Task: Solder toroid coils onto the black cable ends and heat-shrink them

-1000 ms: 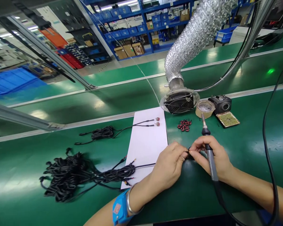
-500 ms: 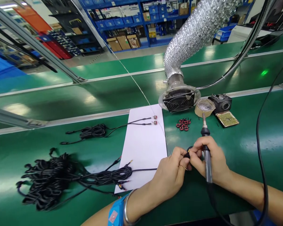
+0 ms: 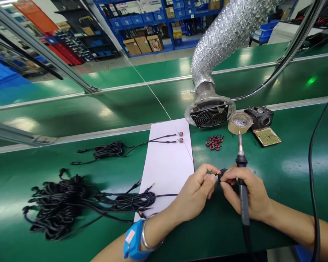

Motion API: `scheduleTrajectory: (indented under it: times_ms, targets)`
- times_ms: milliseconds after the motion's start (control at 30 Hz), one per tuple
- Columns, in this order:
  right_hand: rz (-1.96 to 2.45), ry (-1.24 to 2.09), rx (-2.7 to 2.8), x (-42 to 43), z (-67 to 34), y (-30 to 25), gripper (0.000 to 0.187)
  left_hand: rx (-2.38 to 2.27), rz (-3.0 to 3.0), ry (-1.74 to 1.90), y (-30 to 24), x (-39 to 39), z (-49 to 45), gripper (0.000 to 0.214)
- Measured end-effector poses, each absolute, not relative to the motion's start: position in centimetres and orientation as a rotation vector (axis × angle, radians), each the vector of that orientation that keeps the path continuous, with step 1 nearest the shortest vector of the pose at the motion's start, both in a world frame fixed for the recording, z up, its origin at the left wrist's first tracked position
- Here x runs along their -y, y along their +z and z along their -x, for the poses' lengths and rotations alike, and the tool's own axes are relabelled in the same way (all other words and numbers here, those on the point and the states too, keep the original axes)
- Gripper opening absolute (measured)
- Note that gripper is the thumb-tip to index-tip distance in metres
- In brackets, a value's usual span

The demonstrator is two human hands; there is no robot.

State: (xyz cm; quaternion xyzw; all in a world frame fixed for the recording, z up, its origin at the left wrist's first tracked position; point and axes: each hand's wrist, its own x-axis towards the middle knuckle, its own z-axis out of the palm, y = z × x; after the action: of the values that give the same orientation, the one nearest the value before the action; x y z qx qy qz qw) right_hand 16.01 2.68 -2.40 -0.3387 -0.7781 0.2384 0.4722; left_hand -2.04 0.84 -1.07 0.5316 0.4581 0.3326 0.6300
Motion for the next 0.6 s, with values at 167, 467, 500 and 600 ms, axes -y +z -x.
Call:
scheduleTrajectory:
  times_ms: [167,467,500,600]
  targets:
    - [0.727,0.718,1.878,-3.8,-17.1,-1.8,0.033,-1.006,-1.204,0.71,-0.8,-1.8,2.1,0.037]
    - [0.623,0.711,1.991,-4.1,-17.6,-3.1,0.028,-0.999,-1.268,0.618,-1.0,-2.2,2.3,0.032]
    - [0.616,0.679,2.003,-4.1,-17.7,-3.0,0.028,-1.019,-1.287,0.598,-1.0,-2.2,2.3,0.031]
    - [0.596,0.585,2.019,-3.8,-17.1,-2.0,0.031,-1.121,-1.371,0.545,-1.0,-2.0,2.1,0.03]
